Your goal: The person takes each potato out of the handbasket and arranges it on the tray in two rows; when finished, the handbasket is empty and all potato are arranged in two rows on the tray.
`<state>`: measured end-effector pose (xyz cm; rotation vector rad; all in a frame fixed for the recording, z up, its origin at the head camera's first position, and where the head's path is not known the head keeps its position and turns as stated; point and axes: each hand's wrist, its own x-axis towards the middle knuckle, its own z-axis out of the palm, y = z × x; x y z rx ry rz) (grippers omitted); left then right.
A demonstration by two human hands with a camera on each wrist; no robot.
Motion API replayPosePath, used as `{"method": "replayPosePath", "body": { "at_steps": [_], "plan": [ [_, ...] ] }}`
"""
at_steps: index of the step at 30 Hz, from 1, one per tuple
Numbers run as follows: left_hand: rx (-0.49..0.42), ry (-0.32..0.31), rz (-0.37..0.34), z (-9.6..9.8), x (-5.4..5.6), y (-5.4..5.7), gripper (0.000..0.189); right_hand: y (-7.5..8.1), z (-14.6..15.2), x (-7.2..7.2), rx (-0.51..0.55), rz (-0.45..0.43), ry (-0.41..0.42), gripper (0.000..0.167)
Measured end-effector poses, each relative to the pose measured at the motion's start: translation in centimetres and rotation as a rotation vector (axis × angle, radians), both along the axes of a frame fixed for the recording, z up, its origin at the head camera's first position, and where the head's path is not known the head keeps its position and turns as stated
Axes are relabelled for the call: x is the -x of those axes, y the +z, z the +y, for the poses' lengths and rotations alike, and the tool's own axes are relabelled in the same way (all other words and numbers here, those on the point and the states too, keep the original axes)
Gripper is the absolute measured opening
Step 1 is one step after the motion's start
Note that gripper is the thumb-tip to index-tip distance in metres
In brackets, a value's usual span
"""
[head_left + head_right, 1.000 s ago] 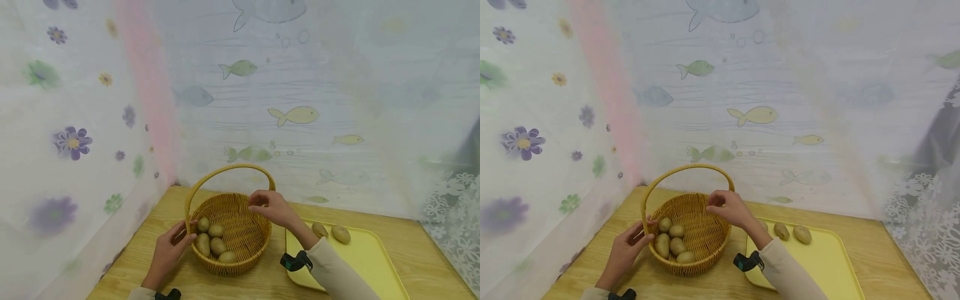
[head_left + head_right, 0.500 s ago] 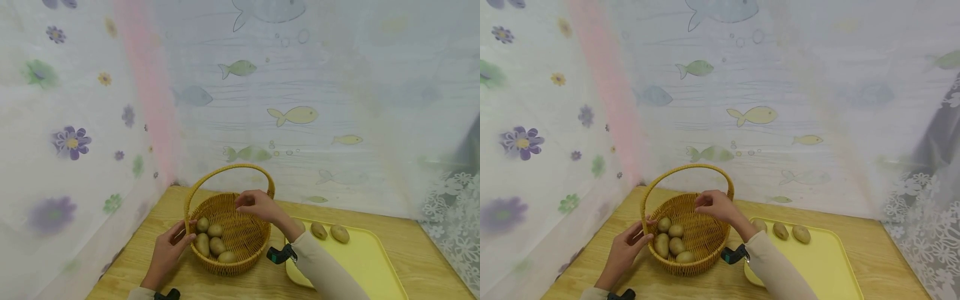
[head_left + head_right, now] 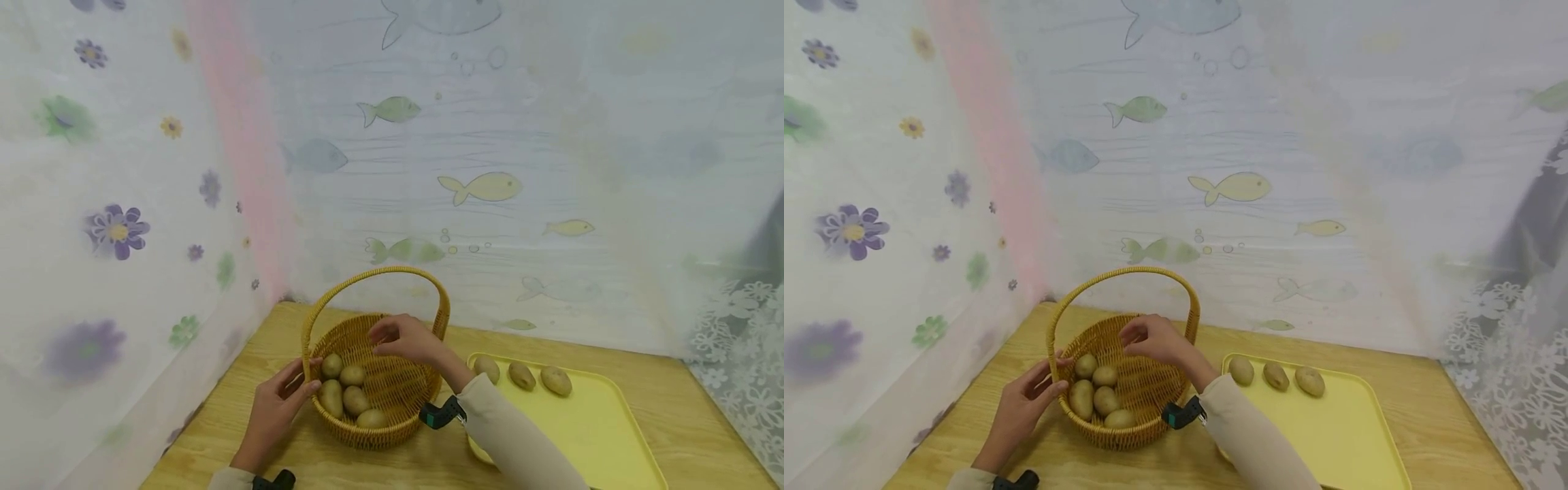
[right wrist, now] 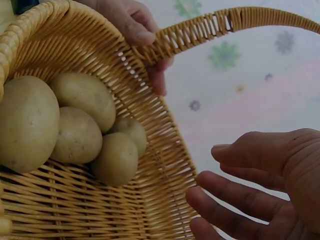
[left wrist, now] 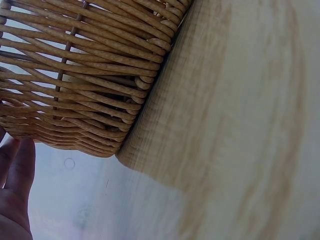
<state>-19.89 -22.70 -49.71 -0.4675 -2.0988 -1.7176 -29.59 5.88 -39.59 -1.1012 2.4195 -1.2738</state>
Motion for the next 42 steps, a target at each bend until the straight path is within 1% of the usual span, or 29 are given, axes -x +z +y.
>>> {"method": "replayPosePath", "body": {
  "at_steps": [6,12,15,19,22,29,32,36,42],
  "plan": [
    [0.025,0.041,-0.008,0.0,0.0,0.1,0.045,-0.4,-0.8,0.3,-0.037,-0.007,-0.019,0.027],
    [0.008,0.013,-0.014,0.1,0.2,0.0,0.044,-0.5,-1.4,0.5,-0.054,-0.022,-0.025,0.027],
    [0.016,0.023,-0.013,0.1,0.1,-0.1,0.045,-0.7,-1.8,0.7,-0.044,-0.034,-0.02,0.027],
    [0.016,0.037,-0.029,0.0,0.2,0.0,0.047,-0.9,-2.4,1.1,-0.03,-0.022,0.025,0.028],
    [0.003,0.026,-0.039,0.0,0.2,0.1,0.048,-1.1,-2.8,1.3,-0.038,-0.011,0.047,0.029],
    [-0.001,0.01,-0.029,0.0,0.1,-0.2,0.045,-2.4,-3.6,1.6,-0.029,-0.015,0.043,0.025],
    [0.003,0.009,-0.024,-0.1,0.1,-0.2,0.044,-2.7,-3.8,1.6,-0.032,-0.013,0.044,0.025],
    [0.005,0.02,-0.024,-0.1,0.1,-0.1,0.045,-2.7,-4.0,1.5,-0.028,-0.033,0.065,0.026],
    [0.011,0.024,-0.032,-0.1,0.2,-0.3,0.047,-3.5,-4.0,1.5,-0.041,-0.036,0.078,0.027]
  ]
}}
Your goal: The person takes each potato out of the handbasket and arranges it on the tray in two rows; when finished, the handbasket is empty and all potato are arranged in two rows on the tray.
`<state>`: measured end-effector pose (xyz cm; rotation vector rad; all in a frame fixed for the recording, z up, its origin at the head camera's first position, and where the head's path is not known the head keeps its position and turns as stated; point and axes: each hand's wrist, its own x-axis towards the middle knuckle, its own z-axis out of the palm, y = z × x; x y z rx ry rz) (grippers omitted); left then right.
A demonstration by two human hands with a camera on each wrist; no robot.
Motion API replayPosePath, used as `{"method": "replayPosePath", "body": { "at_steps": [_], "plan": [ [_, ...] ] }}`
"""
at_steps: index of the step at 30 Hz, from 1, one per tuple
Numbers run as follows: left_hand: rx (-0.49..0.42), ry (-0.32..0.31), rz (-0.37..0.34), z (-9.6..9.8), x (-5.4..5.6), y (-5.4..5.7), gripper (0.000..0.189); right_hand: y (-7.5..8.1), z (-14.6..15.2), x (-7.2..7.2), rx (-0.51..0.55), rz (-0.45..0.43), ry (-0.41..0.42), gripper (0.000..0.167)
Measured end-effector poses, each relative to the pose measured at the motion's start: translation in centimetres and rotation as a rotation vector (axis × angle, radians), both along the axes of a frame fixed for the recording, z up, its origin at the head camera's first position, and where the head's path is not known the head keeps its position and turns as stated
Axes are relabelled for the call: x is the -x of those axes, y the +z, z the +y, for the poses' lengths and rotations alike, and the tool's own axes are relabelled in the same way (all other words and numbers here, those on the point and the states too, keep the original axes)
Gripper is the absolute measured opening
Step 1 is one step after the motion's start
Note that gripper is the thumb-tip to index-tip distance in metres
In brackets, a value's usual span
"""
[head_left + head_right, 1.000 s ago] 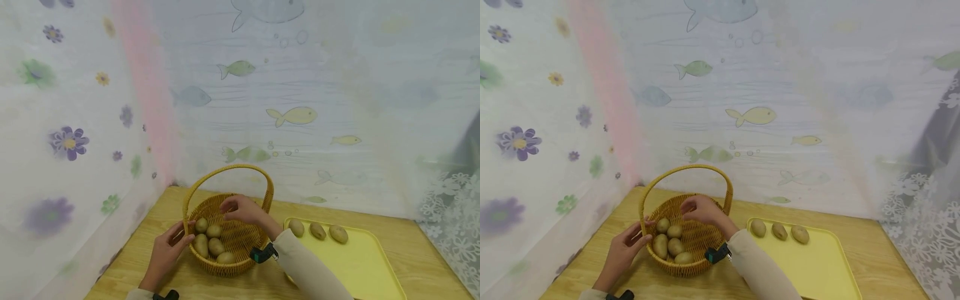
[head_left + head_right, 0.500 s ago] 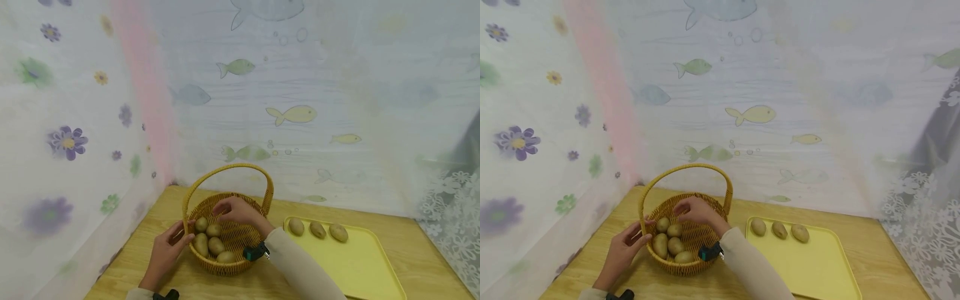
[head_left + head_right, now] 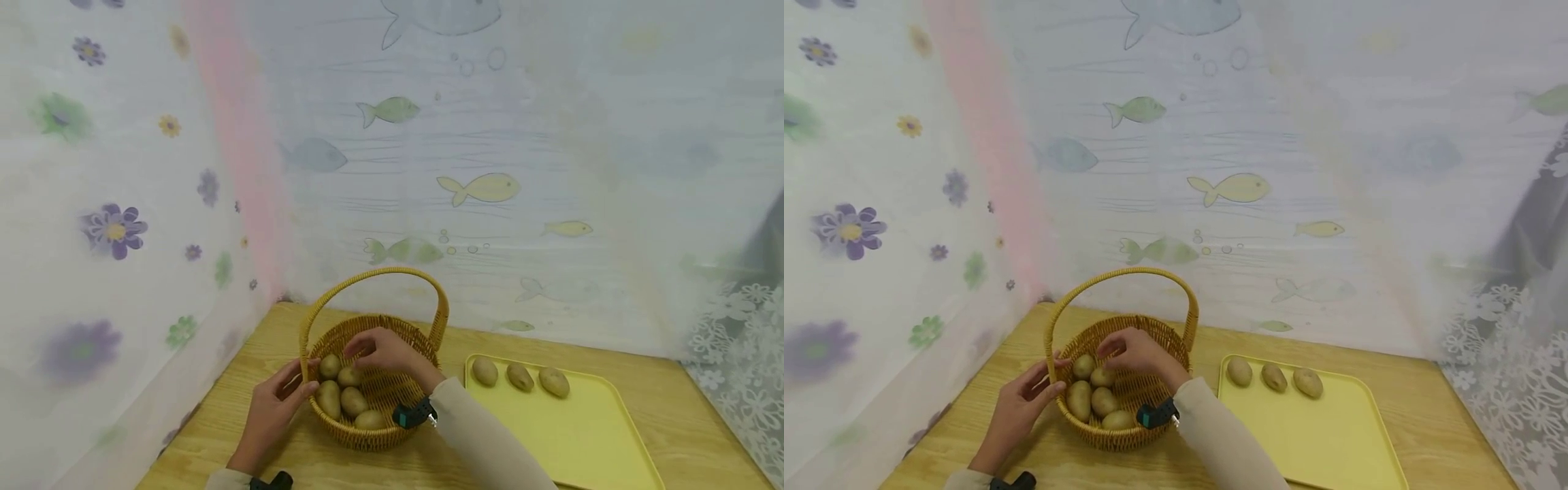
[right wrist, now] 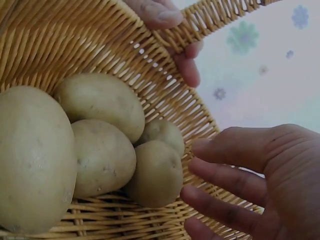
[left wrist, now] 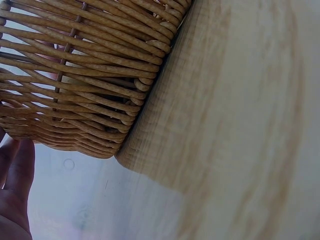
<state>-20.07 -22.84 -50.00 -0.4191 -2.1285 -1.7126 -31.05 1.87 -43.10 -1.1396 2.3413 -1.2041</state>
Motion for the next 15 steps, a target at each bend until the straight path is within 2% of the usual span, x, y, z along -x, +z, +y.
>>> {"method": "replayPosePath", "body": {
  "at_steps": [4,10,15],
  "plan": [
    [0.008,0.006,-0.007,0.0,0.0,-0.1,0.049,-0.7,0.2,0.0,-0.026,0.002,-0.017,0.028],
    [0.026,0.025,-0.017,0.1,-0.1,0.1,0.051,-1.6,0.4,0.1,-0.055,-0.063,-0.036,0.033],
    [0.022,0.017,-0.033,0.1,-0.2,0.2,0.052,-2.0,0.4,0.1,-0.083,-0.051,-0.021,0.041]
  ]
}}
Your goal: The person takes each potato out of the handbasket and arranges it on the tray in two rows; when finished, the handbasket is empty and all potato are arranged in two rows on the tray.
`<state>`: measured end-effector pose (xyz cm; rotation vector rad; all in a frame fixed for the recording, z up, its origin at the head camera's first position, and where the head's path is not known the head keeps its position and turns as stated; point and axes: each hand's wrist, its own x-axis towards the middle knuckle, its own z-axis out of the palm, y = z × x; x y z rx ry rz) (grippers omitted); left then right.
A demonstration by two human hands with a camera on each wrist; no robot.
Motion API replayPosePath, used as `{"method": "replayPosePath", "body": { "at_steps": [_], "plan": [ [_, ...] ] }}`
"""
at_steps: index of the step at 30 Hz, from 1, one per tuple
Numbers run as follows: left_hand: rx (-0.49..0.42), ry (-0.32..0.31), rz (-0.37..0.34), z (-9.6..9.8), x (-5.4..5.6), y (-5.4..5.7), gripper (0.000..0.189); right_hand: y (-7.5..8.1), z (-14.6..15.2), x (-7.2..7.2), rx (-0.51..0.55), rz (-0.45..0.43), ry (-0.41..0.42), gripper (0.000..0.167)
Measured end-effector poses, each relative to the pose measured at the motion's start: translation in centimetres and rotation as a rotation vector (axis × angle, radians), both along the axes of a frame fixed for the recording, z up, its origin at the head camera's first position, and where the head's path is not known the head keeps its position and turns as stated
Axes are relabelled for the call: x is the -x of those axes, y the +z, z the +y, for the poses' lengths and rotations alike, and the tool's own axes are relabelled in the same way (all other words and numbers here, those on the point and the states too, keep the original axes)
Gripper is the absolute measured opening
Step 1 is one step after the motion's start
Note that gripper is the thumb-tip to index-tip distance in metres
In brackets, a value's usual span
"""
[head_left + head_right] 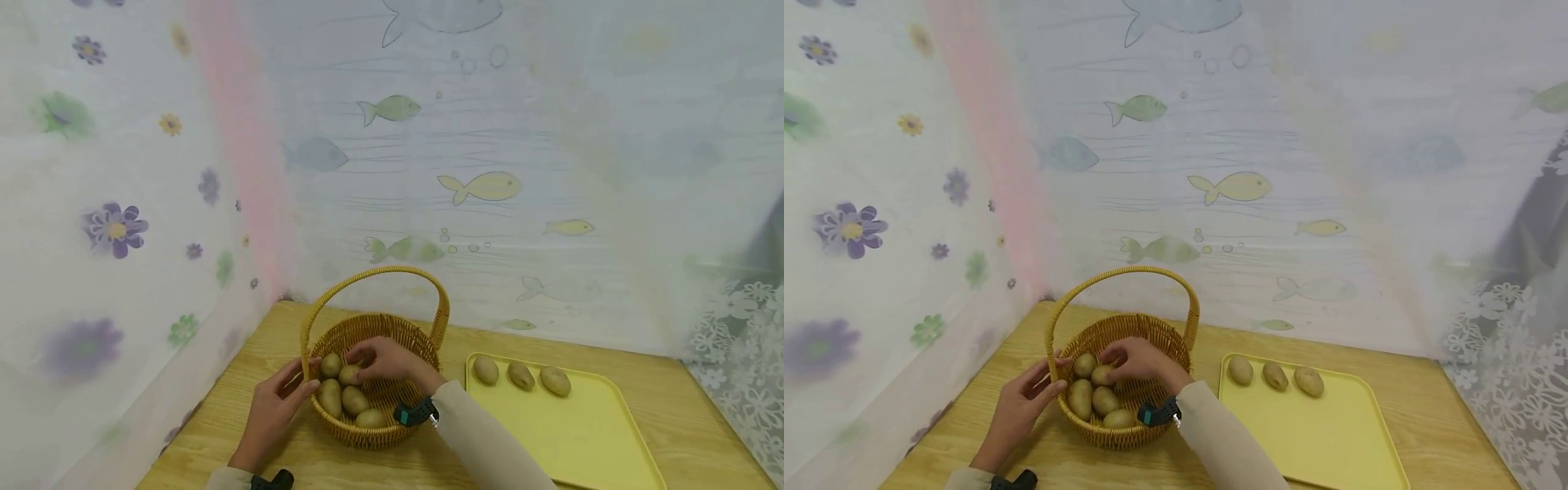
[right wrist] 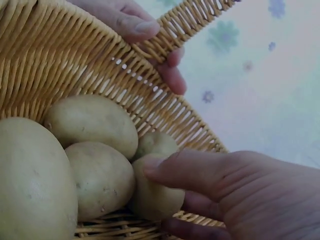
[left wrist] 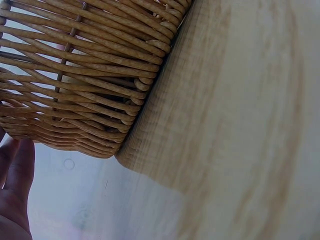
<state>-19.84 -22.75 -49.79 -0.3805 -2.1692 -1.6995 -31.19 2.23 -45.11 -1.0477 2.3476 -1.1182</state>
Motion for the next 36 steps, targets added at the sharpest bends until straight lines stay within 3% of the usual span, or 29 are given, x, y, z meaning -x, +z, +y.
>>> {"method": "replayPosePath", "body": {
  "at_steps": [10,20,31,36],
  "plan": [
    [-0.02,-0.039,0.027,-0.04,0.27,-0.22,0.046,0.0,-0.1,-0.27,-0.065,0.063,0.009,0.047],
    [-0.036,-0.046,0.031,-0.06,0.29,-0.17,0.046,0.22,-0.05,-0.31,0.016,0.05,-0.052,0.03],
    [-0.052,-0.06,0.022,-0.09,0.22,-0.26,0.047,0.43,0.07,-0.5,0.059,0.052,-0.106,0.028],
    [-0.046,-0.058,0.036,-0.07,0.28,-0.17,0.045,0.5,0.1,-0.39,0.06,0.047,-0.104,0.035]
  ]
}}
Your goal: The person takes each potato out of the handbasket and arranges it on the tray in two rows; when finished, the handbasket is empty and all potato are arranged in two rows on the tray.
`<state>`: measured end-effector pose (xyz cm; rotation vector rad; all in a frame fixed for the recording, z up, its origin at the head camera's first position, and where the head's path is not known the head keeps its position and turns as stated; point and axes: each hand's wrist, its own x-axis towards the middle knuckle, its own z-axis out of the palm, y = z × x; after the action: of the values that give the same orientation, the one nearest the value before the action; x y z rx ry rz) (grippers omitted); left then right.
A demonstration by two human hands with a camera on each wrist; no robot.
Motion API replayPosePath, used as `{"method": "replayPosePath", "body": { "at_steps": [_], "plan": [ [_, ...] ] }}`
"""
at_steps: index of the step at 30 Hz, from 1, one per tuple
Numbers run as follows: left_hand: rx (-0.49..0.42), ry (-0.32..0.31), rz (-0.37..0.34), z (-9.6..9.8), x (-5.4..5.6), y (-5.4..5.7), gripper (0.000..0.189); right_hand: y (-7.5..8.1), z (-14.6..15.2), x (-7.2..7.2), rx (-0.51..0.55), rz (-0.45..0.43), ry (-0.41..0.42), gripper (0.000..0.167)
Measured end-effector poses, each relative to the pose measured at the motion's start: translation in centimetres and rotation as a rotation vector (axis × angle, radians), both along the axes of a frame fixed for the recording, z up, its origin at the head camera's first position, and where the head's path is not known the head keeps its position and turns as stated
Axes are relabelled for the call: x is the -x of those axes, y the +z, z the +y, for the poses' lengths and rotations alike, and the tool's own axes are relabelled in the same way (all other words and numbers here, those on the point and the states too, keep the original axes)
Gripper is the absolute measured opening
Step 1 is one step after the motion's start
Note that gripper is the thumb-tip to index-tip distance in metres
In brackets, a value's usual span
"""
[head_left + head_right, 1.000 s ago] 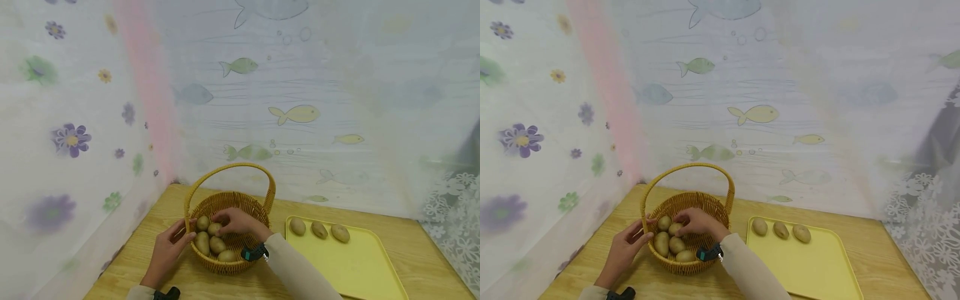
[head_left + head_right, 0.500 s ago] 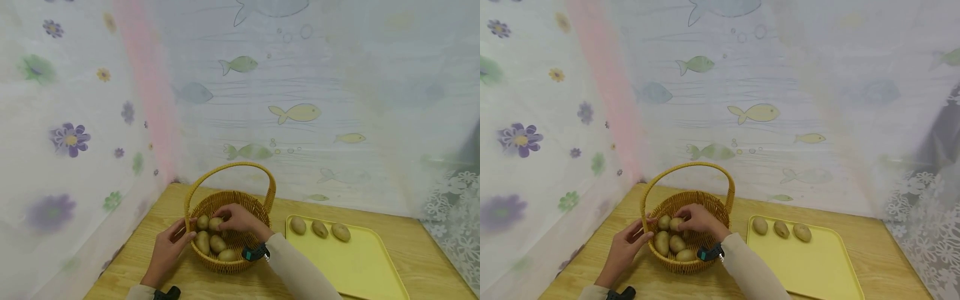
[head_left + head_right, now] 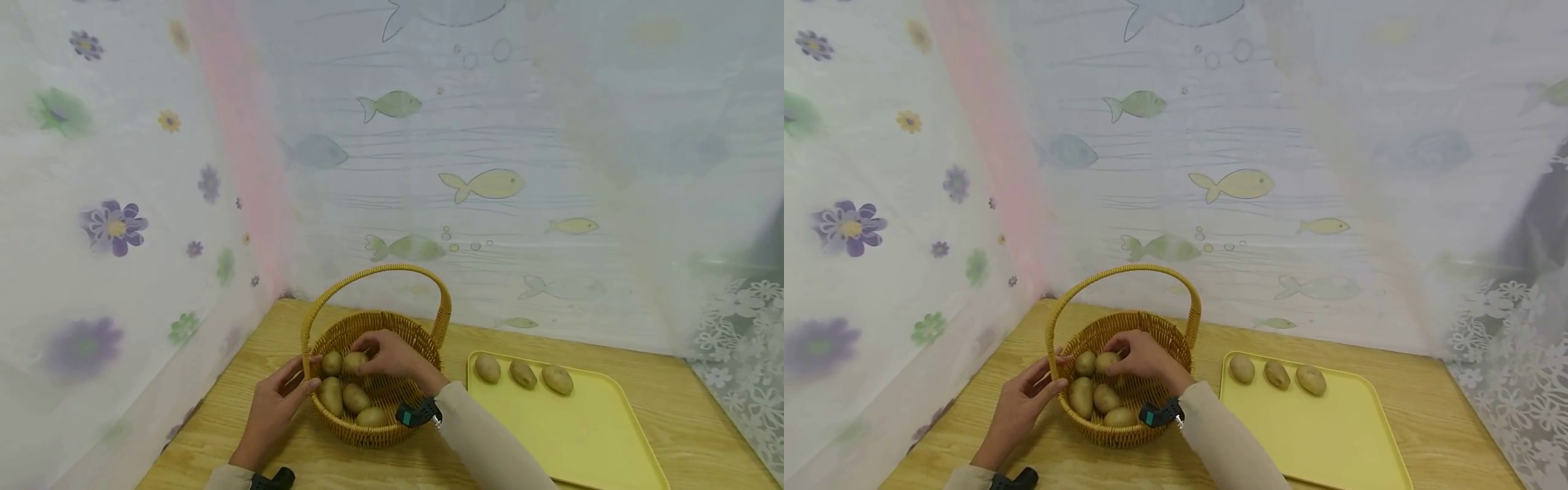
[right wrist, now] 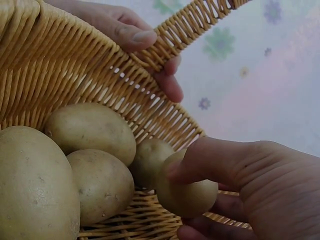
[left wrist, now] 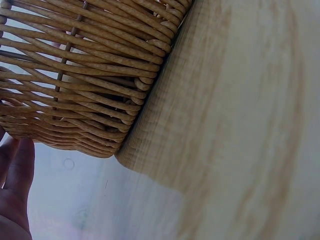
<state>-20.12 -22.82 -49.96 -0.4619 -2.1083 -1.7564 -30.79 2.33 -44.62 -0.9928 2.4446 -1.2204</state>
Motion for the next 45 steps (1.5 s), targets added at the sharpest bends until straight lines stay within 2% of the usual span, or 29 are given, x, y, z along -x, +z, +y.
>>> {"method": "replayPosePath", "body": {
  "at_steps": [5,9,18,26,34,45],
  "plan": [
    [0.015,0.015,0.008,0.0,0.0,0.1,0.045,0.2,0.1,0.0,-0.005,0.011,-0.005,0.045],
    [0.018,0.018,0.008,0.0,0.0,0.0,0.046,0.2,0.1,0.0,0.01,0.022,-0.019,0.042],
    [0.004,0.01,0.015,0.2,0.1,-0.1,0.046,0.0,0.3,-0.2,0.096,-0.018,-0.034,0.04],
    [0.002,0.004,0.009,0.3,-0.1,0.1,0.046,0.7,0.7,-0.4,0.129,0.069,-0.02,0.041],
    [0.011,0.008,0.038,0.0,-0.2,-0.1,0.044,1.7,1.2,-0.9,0.131,0.07,-0.05,0.043],
    [0.009,0.011,0.025,0.1,0.1,0.0,0.043,2.7,2.2,-1.4,0.193,0.048,-0.053,0.039]
  ]
}}
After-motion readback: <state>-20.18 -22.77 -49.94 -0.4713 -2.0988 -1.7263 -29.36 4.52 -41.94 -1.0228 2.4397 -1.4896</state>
